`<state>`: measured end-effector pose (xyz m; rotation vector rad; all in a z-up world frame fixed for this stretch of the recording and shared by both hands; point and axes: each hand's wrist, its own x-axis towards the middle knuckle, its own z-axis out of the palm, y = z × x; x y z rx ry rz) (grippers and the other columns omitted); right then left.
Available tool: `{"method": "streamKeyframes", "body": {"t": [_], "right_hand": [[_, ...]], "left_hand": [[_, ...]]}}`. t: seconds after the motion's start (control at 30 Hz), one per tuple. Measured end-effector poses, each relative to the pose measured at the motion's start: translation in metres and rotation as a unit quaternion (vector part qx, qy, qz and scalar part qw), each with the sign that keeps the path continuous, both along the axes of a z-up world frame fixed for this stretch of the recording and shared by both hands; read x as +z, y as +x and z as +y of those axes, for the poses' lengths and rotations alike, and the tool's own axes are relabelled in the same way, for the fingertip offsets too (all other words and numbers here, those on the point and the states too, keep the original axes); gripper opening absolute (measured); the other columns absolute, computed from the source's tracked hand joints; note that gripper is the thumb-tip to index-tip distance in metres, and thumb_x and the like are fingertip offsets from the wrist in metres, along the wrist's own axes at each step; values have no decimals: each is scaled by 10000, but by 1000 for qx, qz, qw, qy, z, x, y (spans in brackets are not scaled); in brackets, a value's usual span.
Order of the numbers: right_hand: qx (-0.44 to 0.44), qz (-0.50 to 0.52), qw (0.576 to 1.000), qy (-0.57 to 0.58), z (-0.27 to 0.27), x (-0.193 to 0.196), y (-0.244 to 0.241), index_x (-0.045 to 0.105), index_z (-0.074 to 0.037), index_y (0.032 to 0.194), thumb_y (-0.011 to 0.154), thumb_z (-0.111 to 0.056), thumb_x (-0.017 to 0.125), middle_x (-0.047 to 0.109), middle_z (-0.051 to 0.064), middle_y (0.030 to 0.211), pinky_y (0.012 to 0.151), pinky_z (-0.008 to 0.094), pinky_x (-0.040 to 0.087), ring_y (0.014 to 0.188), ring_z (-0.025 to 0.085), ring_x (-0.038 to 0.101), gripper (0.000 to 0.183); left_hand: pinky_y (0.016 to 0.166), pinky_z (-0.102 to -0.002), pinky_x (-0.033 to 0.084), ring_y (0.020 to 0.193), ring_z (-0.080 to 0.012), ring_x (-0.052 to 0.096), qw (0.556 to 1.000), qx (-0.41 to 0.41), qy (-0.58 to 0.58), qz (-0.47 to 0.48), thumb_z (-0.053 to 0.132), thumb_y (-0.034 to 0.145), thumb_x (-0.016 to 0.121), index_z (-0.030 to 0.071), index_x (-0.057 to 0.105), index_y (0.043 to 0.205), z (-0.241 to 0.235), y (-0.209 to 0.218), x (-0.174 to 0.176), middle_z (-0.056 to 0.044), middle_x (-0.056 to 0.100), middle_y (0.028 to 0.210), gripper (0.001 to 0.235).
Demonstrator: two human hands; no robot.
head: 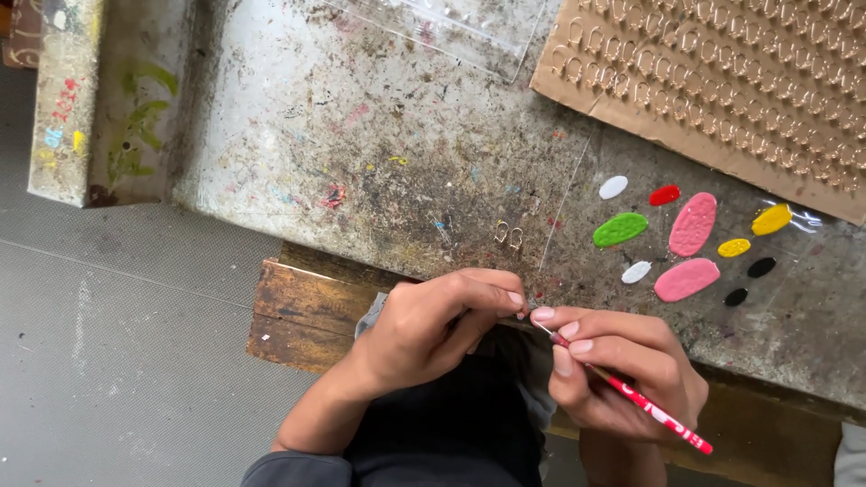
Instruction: The person paints small metal rings using a fine brush and multiple paint colors. They repeatedly pick up a ring, apply paint, and place it on a cardboard tray. The person also wipes the brush on a tissue between applications.
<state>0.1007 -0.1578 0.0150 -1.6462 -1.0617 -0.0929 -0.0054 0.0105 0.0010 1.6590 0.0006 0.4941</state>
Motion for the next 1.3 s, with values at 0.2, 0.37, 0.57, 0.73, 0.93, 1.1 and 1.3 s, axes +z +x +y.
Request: {"method": "streamKeyframes", "body": {"t": [0.2, 0.37, 0.57, 0.73, 0.93, 1.1, 1.3], "right_hand": [[7, 8, 1000, 9, 0, -1, -1, 551, -33, 934, 925, -75, 656, 630, 179, 847, 667, 282, 727, 726, 280, 804, 114], [5, 5, 1000, 11, 0, 0, -4, 545, -35, 932, 928, -76, 650, 623, 175, 844, 654, 281, 721, 720, 280, 801, 113], [-1, 2, 1000, 15, -1, -3, -2, 529, -31, 931, 923, -55, 644, 619, 180, 849, 643, 273, 705, 717, 291, 804, 118], [-20, -12, 999, 28, -3, -1, -3, 510, -70, 952, 952, -83, 624, 619, 150, 866, 596, 214, 654, 682, 233, 800, 114], [-104, -30, 994, 27, -26, 11, -7, 541, -61, 882, 892, -103, 682, 639, 159, 754, 570, 207, 569, 591, 157, 651, 147], [-151, -35, 984, 87, -59, -6, 15, 536, -53, 929, 912, -162, 713, 598, 180, 824, 563, 203, 571, 600, 155, 631, 209], [-223, -25, 965, 134, -88, -15, 38, 483, -32, 943, 949, -151, 718, 513, 203, 868, 546, 240, 519, 576, 177, 545, 264]], "left_hand": [[930, -312, 609, 1056, -288, 754, 1000, -5, 11, 5, -5, 1067, 515, -24, 580, 1147, 1, 0, 1, -189, 699, 1130, 105], [940, -311, 608, 1070, -285, 752, 1000, -9, 10, 10, 5, 1075, 503, -17, 579, 1161, 0, -1, 0, -184, 696, 1145, 117], [917, -310, 605, 1053, -288, 755, 1000, 6, 16, -6, -9, 1068, 514, -19, 580, 1149, -5, 0, -1, -188, 701, 1118, 104], [870, -275, 590, 975, -236, 756, 999, 33, 27, 12, 15, 1063, 537, 10, 566, 1134, -11, 1, 1, -134, 717, 1060, 77], [667, -214, 549, 580, -105, 583, 997, 59, 38, 13, 23, 1063, 547, 42, 594, 1104, -16, 2, 7, -136, 725, 1092, 65], [616, -207, 543, 528, -105, 560, 997, 65, 41, 6, 0, 1043, 566, 28, 613, 1069, -19, 3, 11, -152, 721, 1084, 60], [660, -239, 600, 525, -122, 636, 998, 40, 50, -3, -5, 1026, 564, -5, 613, 1017, -16, 5, 37, -165, 735, 1015, 49]]}}
